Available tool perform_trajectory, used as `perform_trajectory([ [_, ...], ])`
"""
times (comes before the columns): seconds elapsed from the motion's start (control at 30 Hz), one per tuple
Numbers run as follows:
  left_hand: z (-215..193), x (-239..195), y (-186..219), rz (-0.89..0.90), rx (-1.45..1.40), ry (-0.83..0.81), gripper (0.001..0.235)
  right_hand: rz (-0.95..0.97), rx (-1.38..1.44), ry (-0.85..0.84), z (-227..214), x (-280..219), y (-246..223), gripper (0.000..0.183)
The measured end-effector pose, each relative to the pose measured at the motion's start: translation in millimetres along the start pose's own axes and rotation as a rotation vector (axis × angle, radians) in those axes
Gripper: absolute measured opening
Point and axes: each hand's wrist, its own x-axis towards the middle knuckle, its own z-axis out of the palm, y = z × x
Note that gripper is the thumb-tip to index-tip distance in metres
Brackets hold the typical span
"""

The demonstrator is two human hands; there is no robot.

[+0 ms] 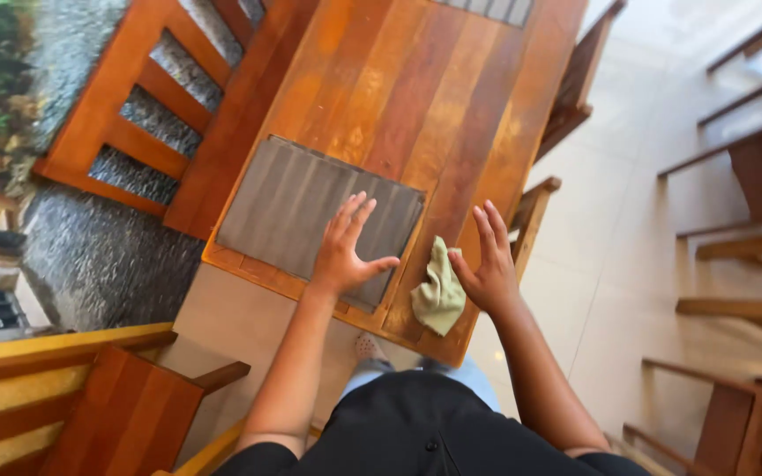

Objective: Wiping down and organizing table placemats in a restaurant dining room.

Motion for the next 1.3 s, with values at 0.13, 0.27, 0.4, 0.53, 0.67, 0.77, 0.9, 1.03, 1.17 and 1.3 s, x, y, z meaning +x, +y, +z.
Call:
perform_trajectory([
  [0.13, 3, 5, -4, 0.045, -0.028, -0.081, 0.102, 0.085, -0.051, 0.061, 1, -11, -12, 0.076],
  [0.27, -3, 10, -16, 0.094, -0.047, -0.123, 0.1, 0.154, -0.029, 0.078, 23, -19, -7, 0.077],
  [0.4, -14, 2, -49, 0.115, -0.037, -0.199, 0.098, 0.227, -0.094, 0.133, 55, -37, -16, 0.077],
  [0.53, -33, 14, -97, 0.189, -0.091, -0.258, 0.095, 0.269, -0.158, 0.277, 98, -43, -22, 0.071],
  [0.67, -54, 13, -129, 0.233, -0.11, -0.317, 0.094, 0.429, -0.299, 0.329, 132, -59, -23, 0.062],
  [0.77, -57, 16, -146, 0.251, -0.123, -0.337, 0.094, 0.561, -0.392, 0.297, 160, -78, -2, 0.056],
  [0.9, -48, 5, -167, 0.246, -0.152, -0.343, 0.093, 0.7, -0.564, 0.182, 194, -110, 27, 0.056],
  [1.03, -40, -9, -182, 0.259, -0.181, -0.36, 0.093, 0.798, -0.56, 0.133, 214, -134, 45, 0.054],
  [1.17, -46, -16, -191, 0.252, -0.188, -0.351, 0.091, 0.836, -0.58, 0.231, 219, -137, 51, 0.031],
  [1.3, -71, -10, -185, 0.241, -0.181, -0.326, 0.091, 0.675, -0.425, 0.352, 195, -89, 0, 0.029],
])
